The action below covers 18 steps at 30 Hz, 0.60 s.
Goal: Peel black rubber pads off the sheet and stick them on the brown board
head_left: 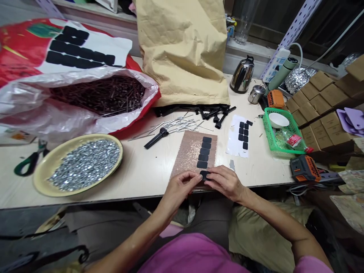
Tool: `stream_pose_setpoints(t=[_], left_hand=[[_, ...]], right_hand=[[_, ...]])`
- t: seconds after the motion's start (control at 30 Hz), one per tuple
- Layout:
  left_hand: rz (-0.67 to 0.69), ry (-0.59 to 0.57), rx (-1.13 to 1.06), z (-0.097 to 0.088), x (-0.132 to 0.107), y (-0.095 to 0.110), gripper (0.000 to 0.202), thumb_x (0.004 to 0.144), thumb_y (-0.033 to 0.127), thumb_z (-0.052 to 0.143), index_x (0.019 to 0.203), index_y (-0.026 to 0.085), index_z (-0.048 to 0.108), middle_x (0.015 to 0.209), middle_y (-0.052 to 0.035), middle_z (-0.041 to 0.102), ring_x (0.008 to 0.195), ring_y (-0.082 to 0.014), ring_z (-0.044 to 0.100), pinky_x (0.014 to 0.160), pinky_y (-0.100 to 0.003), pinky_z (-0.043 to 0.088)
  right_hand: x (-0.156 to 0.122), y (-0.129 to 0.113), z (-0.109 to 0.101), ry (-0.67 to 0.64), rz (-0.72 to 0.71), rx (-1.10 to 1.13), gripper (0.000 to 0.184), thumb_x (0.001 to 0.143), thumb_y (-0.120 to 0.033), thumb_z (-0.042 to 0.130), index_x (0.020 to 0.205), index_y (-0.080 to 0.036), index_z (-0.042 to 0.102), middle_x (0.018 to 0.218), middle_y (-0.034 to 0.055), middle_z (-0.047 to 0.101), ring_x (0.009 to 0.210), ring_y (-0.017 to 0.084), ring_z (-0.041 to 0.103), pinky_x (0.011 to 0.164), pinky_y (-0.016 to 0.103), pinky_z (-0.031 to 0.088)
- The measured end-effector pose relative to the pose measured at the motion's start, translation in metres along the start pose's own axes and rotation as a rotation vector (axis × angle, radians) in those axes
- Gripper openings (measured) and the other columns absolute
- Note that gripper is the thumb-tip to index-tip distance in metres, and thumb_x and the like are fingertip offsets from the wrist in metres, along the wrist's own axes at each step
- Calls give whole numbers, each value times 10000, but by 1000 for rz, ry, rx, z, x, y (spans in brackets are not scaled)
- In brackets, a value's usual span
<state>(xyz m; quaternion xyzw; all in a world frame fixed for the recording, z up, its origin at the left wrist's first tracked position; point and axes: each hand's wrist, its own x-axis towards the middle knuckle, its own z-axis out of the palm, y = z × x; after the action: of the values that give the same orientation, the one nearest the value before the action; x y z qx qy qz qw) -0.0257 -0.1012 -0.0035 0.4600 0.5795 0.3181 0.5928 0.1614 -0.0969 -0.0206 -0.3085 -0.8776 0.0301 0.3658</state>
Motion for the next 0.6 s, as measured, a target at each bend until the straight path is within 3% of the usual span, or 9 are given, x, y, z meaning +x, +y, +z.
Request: stream_pose_setpoints(t=[0.1, 0.2, 0.3, 0.4, 0.6], left_hand=[[291, 128, 312, -2, -3, -8, 345, 754, 532, 595, 725, 217, 735, 666, -9, 579, 621, -139, 554, 556, -243, 427], [447, 213, 612, -5, -7, -15, 299, 866, 443, 517, 824, 272, 758, 719, 0, 586, 615, -113, 561, 503, -207, 389], [552, 359, 807, -12, -5, -22, 302, 919, 390, 469, 999, 273, 735, 783, -15, 618, 645, -117, 579, 493, -204, 383], [676, 485, 879, -20, 0, -29, 322, 941, 346, 438, 1114, 239, 687, 863, -56, 664, 764, -170, 610, 610, -247, 469], [924, 328, 836, -20, 0, -41, 355, 935, 181, 426, 1261, 212, 563, 1049, -77, 695, 978, -207, 602, 880, -342, 510]], right_hand=[[-3, -1, -2, -51, -68, -73, 122, 902, -141, 556, 970, -131, 657, 1004, 152, 704, 961, 200, 665, 774, 336, 590], [-6, -2, -2, -100, -93, -88, 153, 902, -116, 532, 989, -133, 657, 1044, 164, 694, 1001, 213, 655, 800, 354, 590], [-5, -4, 2, -79, 0, -47, 146, 907, -122, 526, 960, -138, 661, 1038, 153, 693, 967, 194, 661, 777, 319, 591], [-3, -4, 9, -38, 141, 5, 138, 922, -173, 527, 908, -156, 664, 975, 115, 705, 890, 165, 666, 750, 297, 582], [-3, -3, 23, -21, 322, 15, 180, 925, -279, 550, 840, -181, 674, 911, 81, 707, 859, 171, 634, 743, 319, 541]])
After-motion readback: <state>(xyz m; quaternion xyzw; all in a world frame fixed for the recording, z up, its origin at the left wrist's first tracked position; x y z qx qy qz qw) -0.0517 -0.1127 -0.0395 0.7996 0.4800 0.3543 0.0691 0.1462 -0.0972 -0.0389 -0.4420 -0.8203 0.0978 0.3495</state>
